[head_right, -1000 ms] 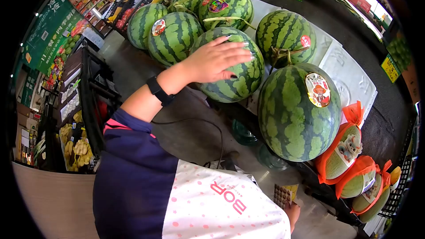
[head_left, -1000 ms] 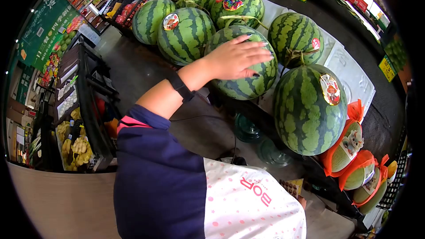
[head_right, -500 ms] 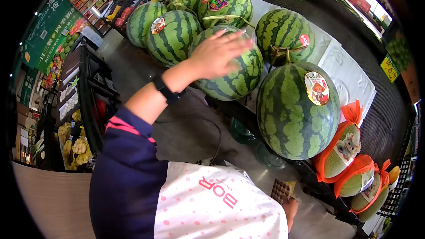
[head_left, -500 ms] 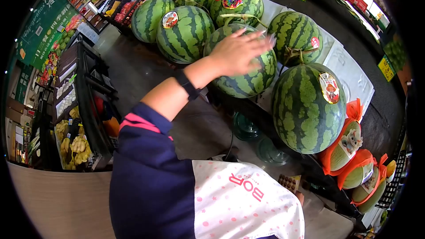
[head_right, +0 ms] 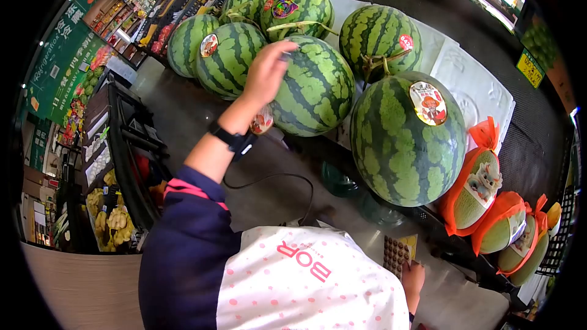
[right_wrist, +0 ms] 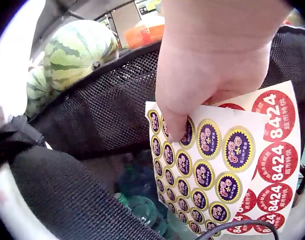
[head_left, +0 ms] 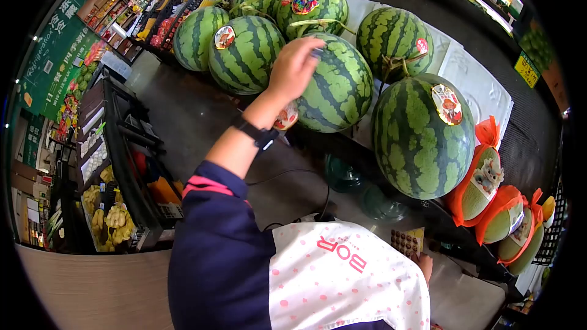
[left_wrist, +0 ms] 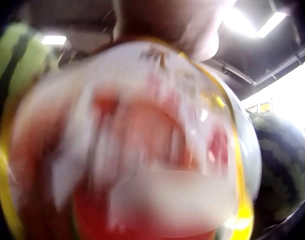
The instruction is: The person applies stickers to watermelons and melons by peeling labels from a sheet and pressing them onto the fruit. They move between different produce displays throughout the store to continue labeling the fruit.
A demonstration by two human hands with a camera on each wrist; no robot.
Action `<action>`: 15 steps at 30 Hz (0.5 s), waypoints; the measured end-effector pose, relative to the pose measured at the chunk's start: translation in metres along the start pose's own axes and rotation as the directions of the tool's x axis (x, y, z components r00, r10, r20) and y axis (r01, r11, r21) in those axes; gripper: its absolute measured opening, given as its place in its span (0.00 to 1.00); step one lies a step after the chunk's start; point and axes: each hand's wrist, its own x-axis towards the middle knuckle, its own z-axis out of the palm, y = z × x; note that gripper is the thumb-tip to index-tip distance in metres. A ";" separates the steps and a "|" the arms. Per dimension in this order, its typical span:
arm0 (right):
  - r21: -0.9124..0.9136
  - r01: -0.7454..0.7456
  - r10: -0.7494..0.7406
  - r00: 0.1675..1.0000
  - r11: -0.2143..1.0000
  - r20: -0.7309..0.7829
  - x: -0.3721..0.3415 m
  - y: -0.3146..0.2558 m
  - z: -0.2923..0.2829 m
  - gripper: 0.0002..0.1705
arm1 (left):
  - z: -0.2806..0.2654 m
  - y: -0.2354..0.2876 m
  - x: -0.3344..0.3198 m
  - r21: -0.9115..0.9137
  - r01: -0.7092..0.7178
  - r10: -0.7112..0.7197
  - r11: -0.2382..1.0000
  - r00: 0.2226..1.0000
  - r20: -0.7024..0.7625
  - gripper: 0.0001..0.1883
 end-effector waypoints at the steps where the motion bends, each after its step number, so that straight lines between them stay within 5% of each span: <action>1: 0.013 0.041 -0.041 0.999 0.999 -0.004 0.002 0.002 0.001 0.15 | -0.001 -0.001 0.003 0.105 -0.161 0.162 0.981 0.987 0.007 0.10; 4: -0.018 -0.020 0.021 0.999 1.000 0.049 0.008 0.007 0.016 0.16 | -0.003 -0.004 -0.002 -0.089 -0.094 0.082 0.992 0.989 -0.125 0.10; 6: -0.069 0.062 -0.055 0.994 0.996 0.100 0.013 0.009 0.019 0.17 | -0.001 -0.011 -0.013 -0.328 0.064 -0.136 0.943 0.970 -0.202 0.11; 7: -0.003 0.122 -0.122 0.992 0.992 0.020 0.011 0.007 0.018 0.16 | -0.005 -0.008 -0.021 -0.304 0.240 -0.290 0.922 0.948 -0.133 0.11; 9: -0.005 0.075 -0.075 0.997 0.997 -0.006 0.009 -0.004 0.011 0.15 | -0.006 -0.019 -0.037 -0.280 0.097 -0.157 0.955 0.967 -0.200 0.11; 10: -0.013 0.074 -0.074 0.997 0.997 0.012 0.006 -0.007 0.007 0.15 | -0.007 -0.021 -0.052 -0.275 0.136 -0.202 0.952 0.953 -0.227 0.11; 13: -0.014 0.018 -0.017 0.997 1.000 0.078 0.004 -0.019 -0.014 0.13 | -0.018 -0.006 -0.106 -0.437 0.390 -0.526 0.811 0.813 -0.251 0.12; 15: 0.030 0.119 -0.118 0.993 0.992 -0.016 0.003 -0.005 -0.005 0.13 | -0.022 -0.021 -0.163 -0.417 0.483 -0.603 0.770 0.764 -0.230 0.11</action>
